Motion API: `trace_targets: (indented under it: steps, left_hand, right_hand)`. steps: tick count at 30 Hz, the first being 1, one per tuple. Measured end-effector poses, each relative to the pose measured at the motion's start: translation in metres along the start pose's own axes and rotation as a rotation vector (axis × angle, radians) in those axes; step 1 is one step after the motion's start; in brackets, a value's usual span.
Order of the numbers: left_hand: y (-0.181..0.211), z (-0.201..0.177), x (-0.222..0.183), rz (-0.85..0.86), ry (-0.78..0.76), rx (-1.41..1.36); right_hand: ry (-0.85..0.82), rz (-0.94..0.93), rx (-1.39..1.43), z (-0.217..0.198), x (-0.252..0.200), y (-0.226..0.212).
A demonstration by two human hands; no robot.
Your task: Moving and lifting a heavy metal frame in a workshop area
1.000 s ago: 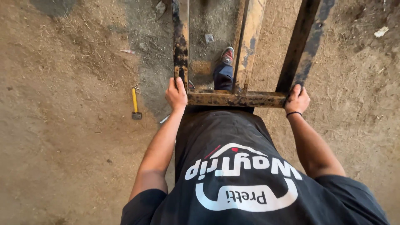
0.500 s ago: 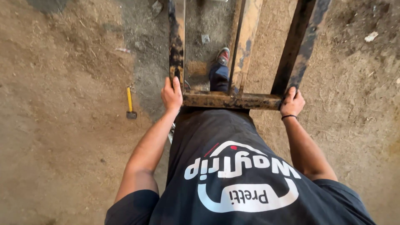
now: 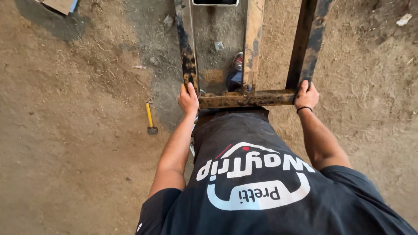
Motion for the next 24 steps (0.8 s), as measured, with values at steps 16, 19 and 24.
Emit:
trace_targets:
  steps: [16, 19, 24]
  left_hand:
    - [0.033, -0.047, -0.019, -0.107, -0.126, -0.038]
    - [0.024, -0.04, -0.012, -0.112, -0.125, -0.03]
    - [0.006, -0.017, -0.006, -0.05, -0.061, -0.02]
  right_hand:
    - [-0.179, 0.134, 0.034, -0.035, -0.012, 0.007]
    - [-0.194, 0.149, 0.012, -0.025, -0.011, 0.005]
    - [-0.181, 0.148, 0.03, -0.002, -0.004, 0.001]
Point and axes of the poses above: each hand's wrist, its own x-axis towards the middle knuckle, its own z-axis out of the palm, y = z × x, the point moved 1 cm from there along x, towards the middle knuckle, and after that the axes turned 11 degrees about -y, right-handed, at the moved point
